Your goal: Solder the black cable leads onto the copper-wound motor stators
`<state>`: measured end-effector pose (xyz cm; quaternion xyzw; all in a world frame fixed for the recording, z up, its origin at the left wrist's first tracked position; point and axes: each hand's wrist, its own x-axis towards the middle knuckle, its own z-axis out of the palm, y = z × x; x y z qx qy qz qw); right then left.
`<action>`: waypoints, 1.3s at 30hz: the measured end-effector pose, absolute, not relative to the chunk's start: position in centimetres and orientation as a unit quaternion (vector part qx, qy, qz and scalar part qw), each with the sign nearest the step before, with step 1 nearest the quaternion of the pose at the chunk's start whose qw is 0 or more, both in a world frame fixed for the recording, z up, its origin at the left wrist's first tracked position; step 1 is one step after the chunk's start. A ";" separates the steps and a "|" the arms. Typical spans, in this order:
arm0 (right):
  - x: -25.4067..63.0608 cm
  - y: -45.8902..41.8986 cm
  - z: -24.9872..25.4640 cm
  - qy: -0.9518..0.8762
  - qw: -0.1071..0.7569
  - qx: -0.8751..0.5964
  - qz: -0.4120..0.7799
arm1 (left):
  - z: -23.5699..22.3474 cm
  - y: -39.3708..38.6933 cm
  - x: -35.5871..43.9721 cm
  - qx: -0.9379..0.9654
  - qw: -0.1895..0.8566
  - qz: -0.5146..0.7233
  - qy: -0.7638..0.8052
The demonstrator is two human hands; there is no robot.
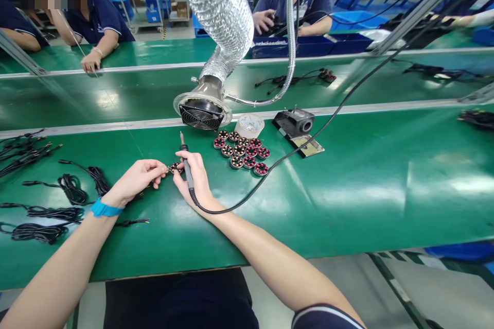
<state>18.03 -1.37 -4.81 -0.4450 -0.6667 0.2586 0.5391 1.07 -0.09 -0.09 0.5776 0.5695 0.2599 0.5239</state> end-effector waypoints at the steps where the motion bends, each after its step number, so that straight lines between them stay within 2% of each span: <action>1: 18.1 -1.4 -4.8 -0.670 0.535 -0.445 0.258 | -0.1 -0.1 1.0 0.577 0.525 0.262 0.568; 16: 18.5 -0.9 -5.4 -0.722 0.470 -0.434 0.263 | -0.1 -0.2 1.2 0.574 0.530 0.259 0.569; 20: 18.6 -1.1 -4.9 -0.714 0.495 -0.428 0.248 | 0.2 -0.2 1.3 0.572 0.526 0.260 0.573; 26: 19.7 -2.4 -2.6 -0.637 0.608 -0.433 0.192 | 1.2 -0.5 1.8 0.553 0.515 0.246 0.607; 33: 20.5 -3.2 -2.8 -0.667 0.591 -0.435 0.130 | 0.9 -0.5 1.7 0.554 0.517 0.247 0.604; 39: 20.2 -3.1 -3.0 -0.673 0.575 -0.440 0.149 | 0.9 -0.5 1.7 0.547 0.527 0.259 0.597</action>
